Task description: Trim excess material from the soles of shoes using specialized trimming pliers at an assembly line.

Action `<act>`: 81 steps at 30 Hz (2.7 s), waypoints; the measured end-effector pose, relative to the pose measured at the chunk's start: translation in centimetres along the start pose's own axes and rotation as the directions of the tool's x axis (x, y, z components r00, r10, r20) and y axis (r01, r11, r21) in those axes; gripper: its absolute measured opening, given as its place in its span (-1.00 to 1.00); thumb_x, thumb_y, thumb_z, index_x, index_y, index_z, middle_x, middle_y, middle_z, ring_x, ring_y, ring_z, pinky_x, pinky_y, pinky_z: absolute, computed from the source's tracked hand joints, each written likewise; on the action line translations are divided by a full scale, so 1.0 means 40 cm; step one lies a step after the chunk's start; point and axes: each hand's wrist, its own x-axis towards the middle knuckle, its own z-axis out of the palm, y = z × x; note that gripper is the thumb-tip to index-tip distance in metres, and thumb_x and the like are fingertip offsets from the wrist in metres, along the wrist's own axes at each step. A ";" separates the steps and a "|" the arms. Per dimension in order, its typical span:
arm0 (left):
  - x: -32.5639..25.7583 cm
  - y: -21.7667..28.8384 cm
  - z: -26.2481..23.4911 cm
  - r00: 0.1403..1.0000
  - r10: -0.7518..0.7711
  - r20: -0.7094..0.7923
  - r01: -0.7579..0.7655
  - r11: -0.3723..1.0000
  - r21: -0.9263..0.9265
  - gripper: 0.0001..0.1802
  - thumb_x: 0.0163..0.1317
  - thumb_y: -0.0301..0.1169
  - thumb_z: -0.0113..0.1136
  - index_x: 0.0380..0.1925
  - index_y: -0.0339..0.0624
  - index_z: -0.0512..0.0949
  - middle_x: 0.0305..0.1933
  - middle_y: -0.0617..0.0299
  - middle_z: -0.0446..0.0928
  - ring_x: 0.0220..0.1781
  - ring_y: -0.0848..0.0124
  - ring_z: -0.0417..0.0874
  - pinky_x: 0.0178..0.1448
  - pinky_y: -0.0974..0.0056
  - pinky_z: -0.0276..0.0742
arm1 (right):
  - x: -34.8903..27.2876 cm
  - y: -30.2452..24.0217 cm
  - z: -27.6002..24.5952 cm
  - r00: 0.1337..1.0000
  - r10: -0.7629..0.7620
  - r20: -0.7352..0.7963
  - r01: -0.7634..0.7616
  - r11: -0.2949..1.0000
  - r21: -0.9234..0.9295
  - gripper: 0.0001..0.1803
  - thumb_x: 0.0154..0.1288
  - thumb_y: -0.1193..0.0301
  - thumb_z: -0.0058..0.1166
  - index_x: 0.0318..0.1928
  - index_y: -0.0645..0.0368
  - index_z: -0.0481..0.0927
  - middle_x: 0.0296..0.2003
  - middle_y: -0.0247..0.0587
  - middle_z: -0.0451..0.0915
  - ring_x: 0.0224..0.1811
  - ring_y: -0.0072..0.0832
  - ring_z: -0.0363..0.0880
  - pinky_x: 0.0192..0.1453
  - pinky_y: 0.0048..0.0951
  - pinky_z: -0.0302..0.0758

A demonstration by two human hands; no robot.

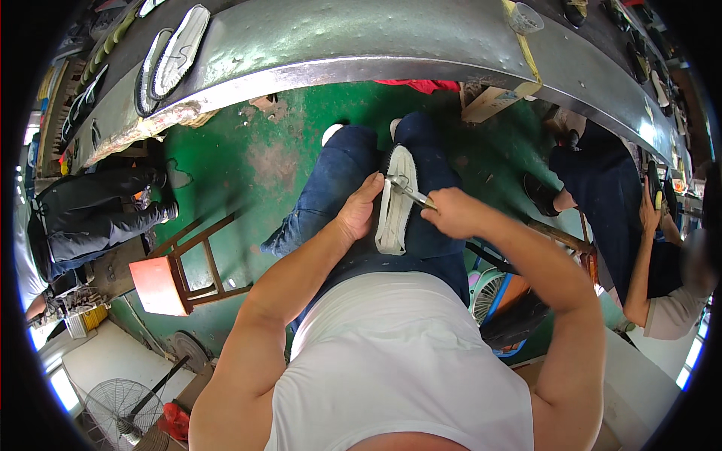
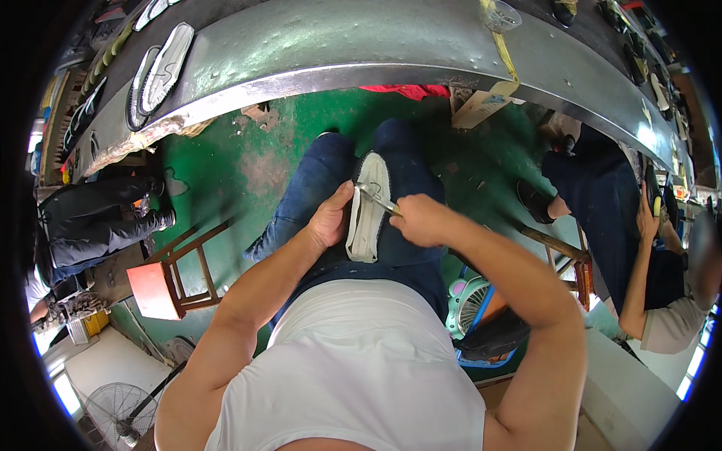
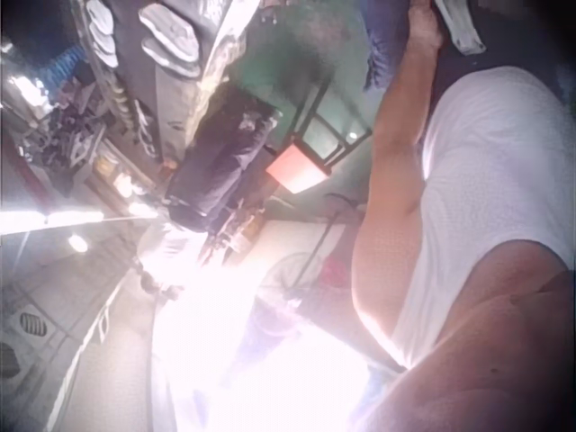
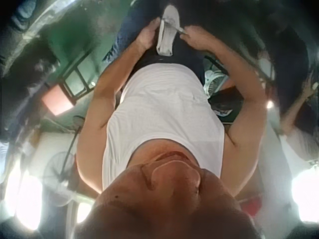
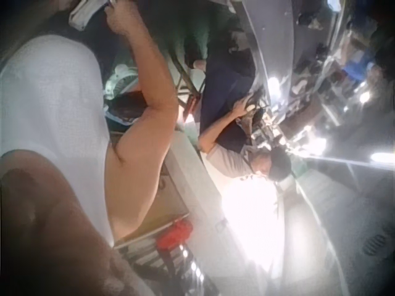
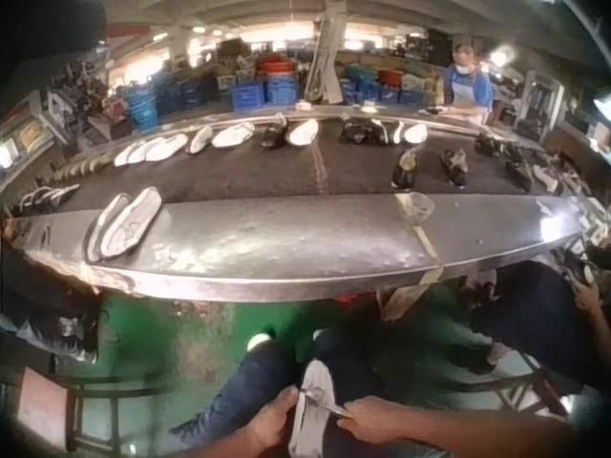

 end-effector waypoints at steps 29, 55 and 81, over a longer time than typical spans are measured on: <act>0.016 0.084 0.155 0.948 0.058 -0.312 0.161 0.759 0.631 -0.25 0.23 -0.18 0.31 0.32 -0.36 0.32 0.13 -0.03 0.57 0.11 0.23 0.64 0.21 0.18 0.55 | 0.026 0.101 0.020 0.955 -0.012 -0.298 0.168 0.846 0.506 -0.51 0.58 0.09 -0.18 -0.13 0.36 0.50 -0.40 -0.17 0.63 -0.39 -0.45 0.66 -0.29 -0.34 0.54; 0.072 0.115 0.064 0.926 -0.276 -0.257 0.375 0.743 0.554 -0.13 0.17 -0.10 0.46 0.39 -0.12 0.24 0.22 0.19 0.53 0.22 0.29 0.56 0.30 -0.01 0.37 | -0.083 0.040 0.076 0.999 -0.019 0.027 0.021 0.996 -0.083 -0.68 0.39 0.32 0.09 -0.08 0.40 0.53 -0.27 0.28 0.64 -0.18 0.17 0.63 -0.02 0.06 0.53; -0.029 -0.048 0.087 0.966 0.258 -0.035 -0.179 0.758 0.627 -0.08 0.35 -0.45 0.22 0.55 -0.07 -0.14 0.39 0.05 0.29 0.42 0.29 0.30 0.50 0.24 0.19 | -0.168 0.091 0.229 0.950 -0.077 -0.302 0.026 0.985 -0.170 -0.66 0.38 0.21 0.16 -0.23 0.29 0.48 -0.40 0.17 0.65 -0.24 0.12 0.66 -0.17 0.03 0.56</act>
